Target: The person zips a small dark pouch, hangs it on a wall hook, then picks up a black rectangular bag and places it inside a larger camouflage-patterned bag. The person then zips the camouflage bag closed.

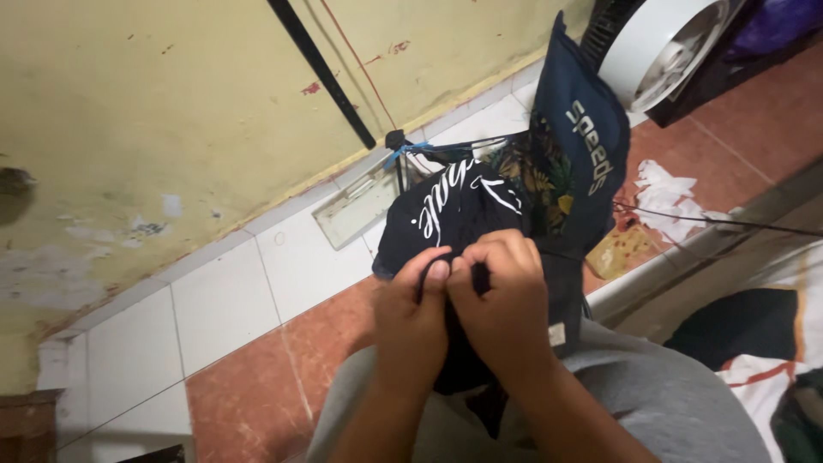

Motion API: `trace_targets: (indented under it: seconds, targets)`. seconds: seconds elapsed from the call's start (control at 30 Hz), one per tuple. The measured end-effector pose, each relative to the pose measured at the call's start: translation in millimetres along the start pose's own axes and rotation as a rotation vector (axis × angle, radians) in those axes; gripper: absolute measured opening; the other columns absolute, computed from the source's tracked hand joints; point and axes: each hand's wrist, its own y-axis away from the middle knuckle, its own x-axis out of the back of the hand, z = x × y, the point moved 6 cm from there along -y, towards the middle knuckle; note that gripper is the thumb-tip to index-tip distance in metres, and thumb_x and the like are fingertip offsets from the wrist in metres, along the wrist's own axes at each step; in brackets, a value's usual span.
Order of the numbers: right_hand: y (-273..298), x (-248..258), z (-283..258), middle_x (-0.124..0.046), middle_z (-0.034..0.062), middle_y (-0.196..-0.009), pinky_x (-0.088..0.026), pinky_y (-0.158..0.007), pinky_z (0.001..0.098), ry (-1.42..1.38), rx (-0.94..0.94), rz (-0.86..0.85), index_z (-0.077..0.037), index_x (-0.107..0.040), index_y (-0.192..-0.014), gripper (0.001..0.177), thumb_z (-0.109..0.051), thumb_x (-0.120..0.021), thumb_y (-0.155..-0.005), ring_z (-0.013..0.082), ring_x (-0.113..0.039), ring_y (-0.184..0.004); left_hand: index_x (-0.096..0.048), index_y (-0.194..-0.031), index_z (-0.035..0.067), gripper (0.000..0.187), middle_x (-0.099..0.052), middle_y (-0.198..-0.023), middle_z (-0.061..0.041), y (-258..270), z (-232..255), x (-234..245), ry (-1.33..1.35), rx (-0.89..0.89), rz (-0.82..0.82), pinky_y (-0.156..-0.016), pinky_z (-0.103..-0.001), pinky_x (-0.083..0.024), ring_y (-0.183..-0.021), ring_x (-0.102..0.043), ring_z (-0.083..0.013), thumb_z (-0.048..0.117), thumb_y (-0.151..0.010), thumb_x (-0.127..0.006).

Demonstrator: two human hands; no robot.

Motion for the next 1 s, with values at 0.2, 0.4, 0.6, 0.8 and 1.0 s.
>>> trace_targets:
  seconds: [0.2,0.4,0.6,0.8,1.0]
  targets:
    - [14,0,17,-0.065,0.0121,-0.1,-0.052,-0.083,0.0369,-0.079,-0.157,0.105,-0.001,-0.067,-0.09,0.009,-0.01,-0.07,-0.09,0.0277,-0.064,-0.093,-0.076,-0.112,0.006,0.029,-0.078,-0.08,-0.009,5,0,-12,0.033,0.339,0.012,-0.068,-0.028,-0.056,-0.074,-0.068,-0.0119,0.026,-0.097,-0.063]
    - [25,-4,39,-0.07,0.01,-0.1,-0.053,-0.083,0.0317,-0.163,-0.399,0.185,0.001,-0.07,-0.088,0.01,-0.009,-0.068,-0.089,0.022,-0.068,-0.091,-0.074,-0.112,0.004,0.028,-0.079,-0.087,-0.007,10,7,-20,0.067,0.291,0.054,-0.072,-0.027,-0.057,-0.078,-0.071,-0.0107,0.023,-0.098,-0.06]
    - [27,-1,46,-0.071,0.0093,-0.1,-0.053,-0.084,0.0301,-0.18,-0.445,0.2,0.0,-0.071,-0.087,0.011,-0.01,-0.066,-0.089,0.0214,-0.069,-0.091,-0.075,-0.11,0.003,0.028,-0.079,-0.089,-0.008,14,5,-22,0.025,0.234,0.082,-0.075,-0.029,-0.058,-0.081,-0.073,-0.0149,0.022,-0.098,-0.058]
    - [24,-1,55,-0.071,0.0101,-0.099,-0.053,-0.084,0.0299,-0.173,-0.441,0.215,0.002,-0.071,-0.087,0.01,-0.008,-0.068,-0.089,0.0209,-0.068,-0.09,-0.074,-0.112,0.002,0.031,-0.08,-0.093,-0.01,14,-10,-26,0.044,0.372,0.1,-0.078,-0.03,-0.058,-0.084,-0.074,-0.0163,0.023,-0.098,-0.056]
    - [30,-11,72,-0.072,0.0089,-0.095,-0.052,-0.082,0.0275,-0.283,-0.521,0.169,0.003,-0.072,-0.086,0.012,-0.008,-0.07,-0.087,0.0178,-0.068,-0.087,-0.074,-0.113,0.001,0.03,-0.079,-0.097,-0.009,15,-27,-23,0.151,0.42,0.118,-0.081,-0.03,-0.056,-0.088,-0.071,-0.0154,0.022,-0.098,-0.057]
